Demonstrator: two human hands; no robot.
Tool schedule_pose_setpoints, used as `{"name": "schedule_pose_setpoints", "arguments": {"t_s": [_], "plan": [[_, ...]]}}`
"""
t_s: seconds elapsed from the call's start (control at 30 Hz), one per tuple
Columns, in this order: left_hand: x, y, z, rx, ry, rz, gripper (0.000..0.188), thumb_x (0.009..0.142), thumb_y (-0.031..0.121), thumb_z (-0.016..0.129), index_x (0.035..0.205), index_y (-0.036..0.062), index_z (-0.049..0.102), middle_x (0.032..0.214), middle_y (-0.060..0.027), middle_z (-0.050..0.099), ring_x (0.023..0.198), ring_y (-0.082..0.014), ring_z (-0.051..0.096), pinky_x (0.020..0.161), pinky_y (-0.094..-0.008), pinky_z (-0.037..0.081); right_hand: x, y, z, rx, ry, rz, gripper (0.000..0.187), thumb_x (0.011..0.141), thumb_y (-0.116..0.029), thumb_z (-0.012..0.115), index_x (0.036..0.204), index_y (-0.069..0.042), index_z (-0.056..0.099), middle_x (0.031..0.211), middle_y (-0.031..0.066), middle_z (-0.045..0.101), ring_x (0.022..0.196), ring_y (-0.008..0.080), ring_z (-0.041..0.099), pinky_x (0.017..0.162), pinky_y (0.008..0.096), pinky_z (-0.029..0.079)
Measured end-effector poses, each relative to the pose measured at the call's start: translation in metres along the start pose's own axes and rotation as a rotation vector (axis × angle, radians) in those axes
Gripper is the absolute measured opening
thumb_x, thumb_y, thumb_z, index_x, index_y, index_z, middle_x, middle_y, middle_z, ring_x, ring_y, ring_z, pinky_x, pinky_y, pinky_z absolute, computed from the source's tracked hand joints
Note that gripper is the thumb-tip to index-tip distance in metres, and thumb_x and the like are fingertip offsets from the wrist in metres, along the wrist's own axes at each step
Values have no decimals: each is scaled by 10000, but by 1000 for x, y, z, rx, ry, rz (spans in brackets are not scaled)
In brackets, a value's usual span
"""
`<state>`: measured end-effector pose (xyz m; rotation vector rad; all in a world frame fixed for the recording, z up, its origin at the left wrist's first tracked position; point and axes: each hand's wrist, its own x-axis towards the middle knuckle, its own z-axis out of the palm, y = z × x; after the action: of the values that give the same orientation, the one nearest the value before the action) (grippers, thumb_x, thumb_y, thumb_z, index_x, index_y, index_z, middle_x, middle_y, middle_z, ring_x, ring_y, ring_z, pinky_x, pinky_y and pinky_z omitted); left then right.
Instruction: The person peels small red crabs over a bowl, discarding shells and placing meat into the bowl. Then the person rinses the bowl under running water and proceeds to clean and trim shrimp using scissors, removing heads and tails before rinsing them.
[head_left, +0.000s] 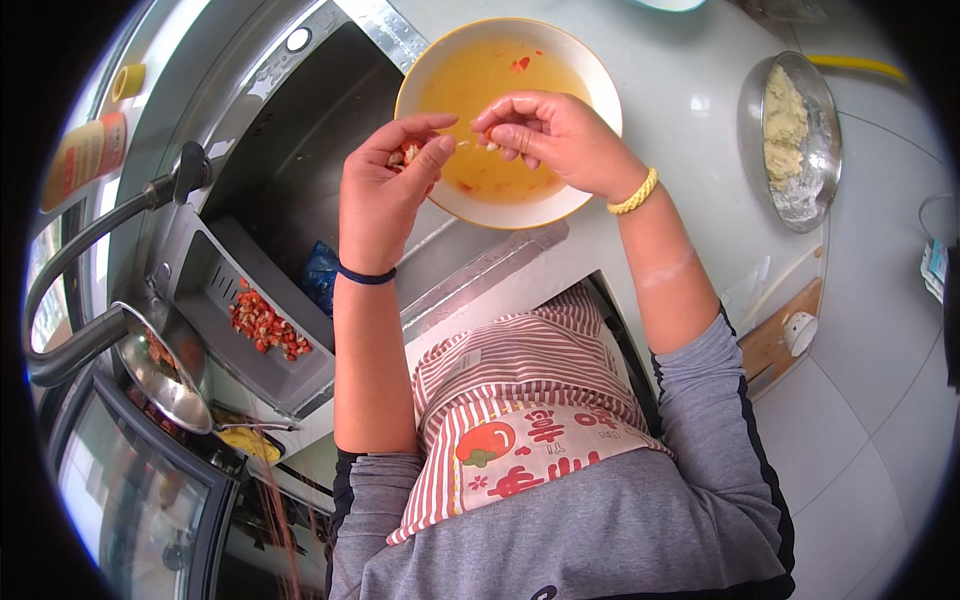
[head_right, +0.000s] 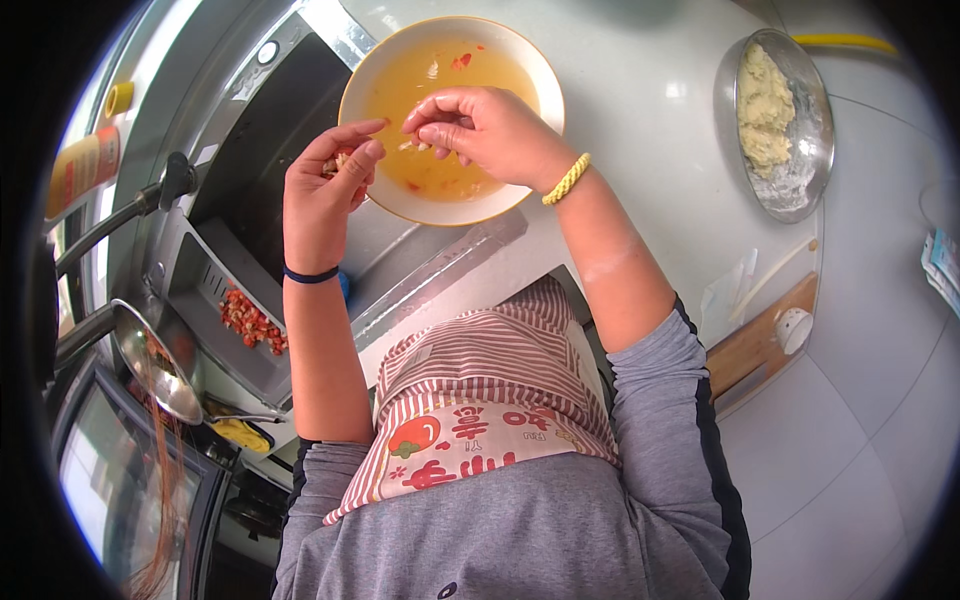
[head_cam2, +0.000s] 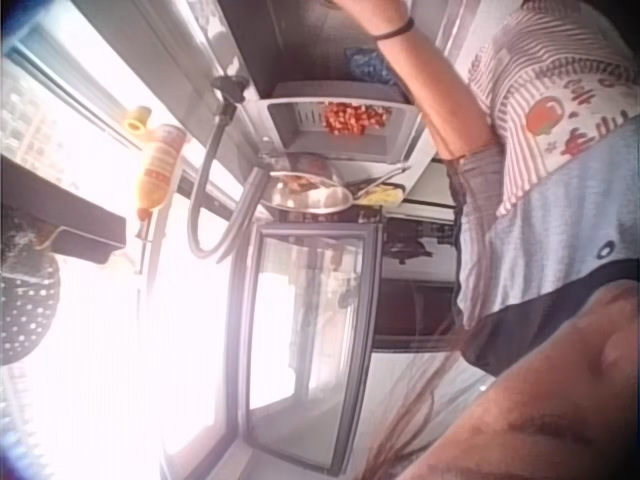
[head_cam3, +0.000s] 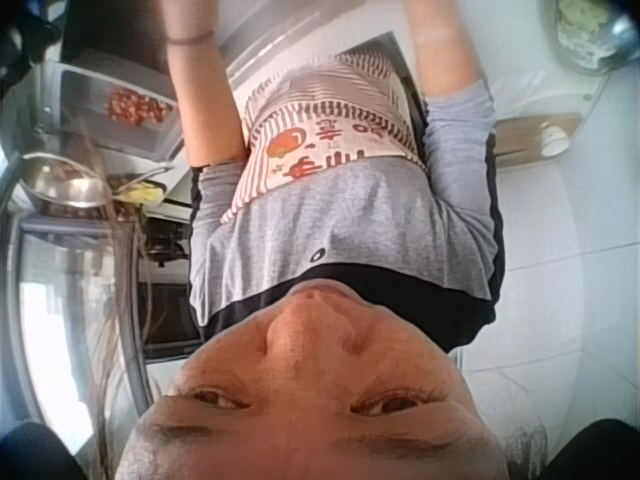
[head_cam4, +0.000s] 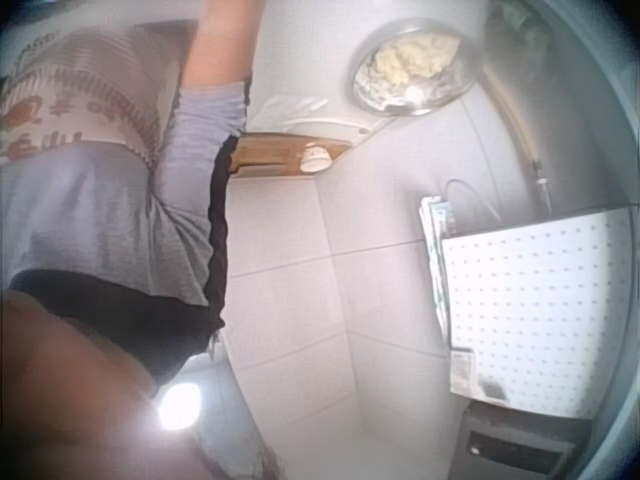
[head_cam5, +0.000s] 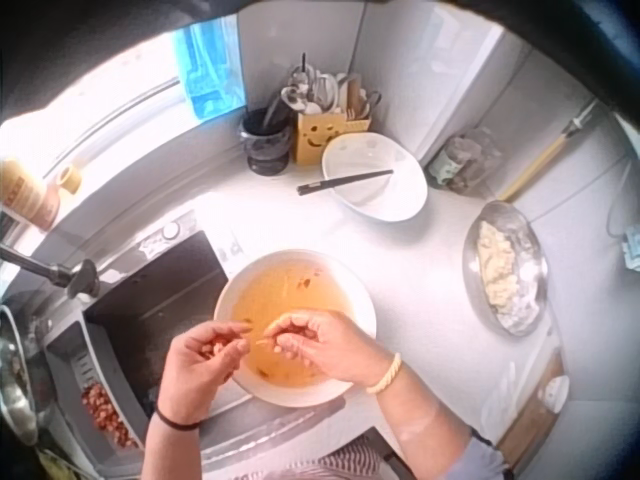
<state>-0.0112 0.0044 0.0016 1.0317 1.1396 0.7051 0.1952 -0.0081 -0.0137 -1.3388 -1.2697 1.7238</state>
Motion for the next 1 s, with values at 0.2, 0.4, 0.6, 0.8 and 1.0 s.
{"name": "schedule_pose_setpoints", "arguments": {"t_s": [0.2,0.4,0.6,0.8,1.0], "plan": [[0,1,17,52,-57,126,272,832,81,724,1097,32,680,802,12,623,733,-49,551,665,-179,459,0,-3,4,304,83,-83,155,905,-169,654,945,-27,608,801,31,648,710,84,606,655,230,527],[2,-2,23,117,-19,200,264,822,70,733,1078,36,681,805,8,626,729,-46,546,653,-180,454,0,0,12,447,175,-71,182,900,-190,665,870,-28,588,757,32,639,650,80,596,618,227,520],[2,-5,18,9,31,58,178,872,101,688,1025,10,672,806,0,630,660,-40,513,561,-170,406,1,-2,14,150,166,-84,151,911,-153,642,929,-5,623,790,30,653,660,81,592,625,225,504],[1,-6,6,-467,-16,-38,155,958,140,552,1031,10,596,871,-45,601,600,-25,414,471,-139,299,6,6,1,-521,277,-262,211,869,-95,634,1074,-44,637,999,80,655,840,206,636,763,323,522],[3,-10,-16,-971,-204,-35,156,981,188,487,1030,55,552,836,-42,500,637,-47,387,423,-126,307,-4,13,-3,-1166,-93,44,318,819,-51,598,1137,-55,614,1202,129,562,998,321,593,868,393,494]]}}
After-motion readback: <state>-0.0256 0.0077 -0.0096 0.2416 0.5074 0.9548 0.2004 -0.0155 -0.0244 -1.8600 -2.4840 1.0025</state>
